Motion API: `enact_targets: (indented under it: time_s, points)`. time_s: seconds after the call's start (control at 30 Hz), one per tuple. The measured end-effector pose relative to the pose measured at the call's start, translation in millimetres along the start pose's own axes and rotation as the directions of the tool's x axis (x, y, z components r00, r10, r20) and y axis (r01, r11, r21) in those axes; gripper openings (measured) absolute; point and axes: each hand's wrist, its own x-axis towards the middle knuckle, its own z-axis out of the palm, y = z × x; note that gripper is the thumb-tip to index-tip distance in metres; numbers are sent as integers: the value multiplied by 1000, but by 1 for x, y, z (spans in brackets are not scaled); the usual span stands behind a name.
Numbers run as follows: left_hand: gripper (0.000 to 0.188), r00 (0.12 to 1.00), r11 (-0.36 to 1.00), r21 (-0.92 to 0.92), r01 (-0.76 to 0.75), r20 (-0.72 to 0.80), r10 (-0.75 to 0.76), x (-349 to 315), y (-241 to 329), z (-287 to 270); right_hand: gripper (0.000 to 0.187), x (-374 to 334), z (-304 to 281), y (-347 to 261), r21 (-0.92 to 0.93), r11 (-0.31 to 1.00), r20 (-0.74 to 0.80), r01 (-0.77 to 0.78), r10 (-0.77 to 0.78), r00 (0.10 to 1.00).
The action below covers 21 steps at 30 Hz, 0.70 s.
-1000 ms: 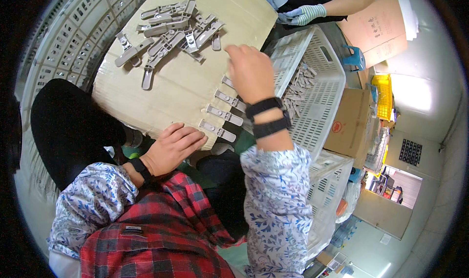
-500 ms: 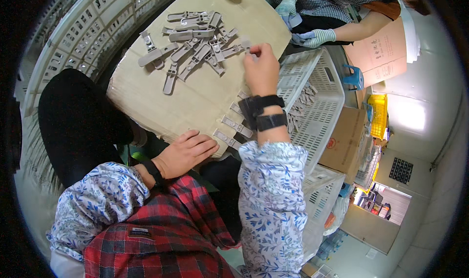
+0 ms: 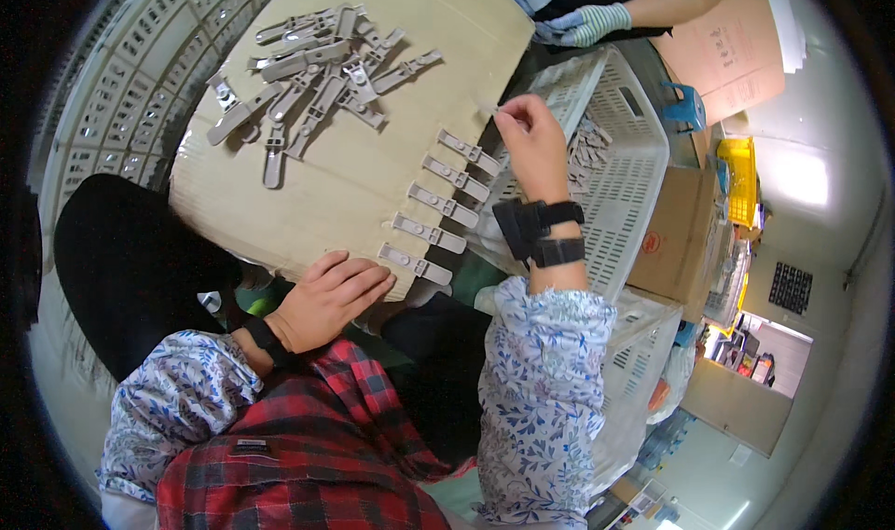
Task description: The person assembles a component by fitting plastic clips onto the arms of a metal base by hand. Once all the clips are attached, they place the completed assembly into a white plastic crate and reach for another base.
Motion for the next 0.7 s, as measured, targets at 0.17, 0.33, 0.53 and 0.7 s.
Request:
enact_targets:
  time_s: [0.17,0.33,0.53,0.7]
  points:
    - [51,998,1000,19,6,60,-7,-1,2,-2,23,5,14,22,-16,968,33,250,-249,968]
    - [50,998,1000,21,7,58,-8,-2,2,-3,20,4,15,24,-183,947,92,264,-251,964]
    - [49,999,1000,18,5,43,-6,-2,3,-4,19,2,22,26,2,977,40,212,-212,976]
    - [49,999,1000,15,-1,35,1,-1,2,-4,17,0,27,28,-21,984,68,176,-174,982]
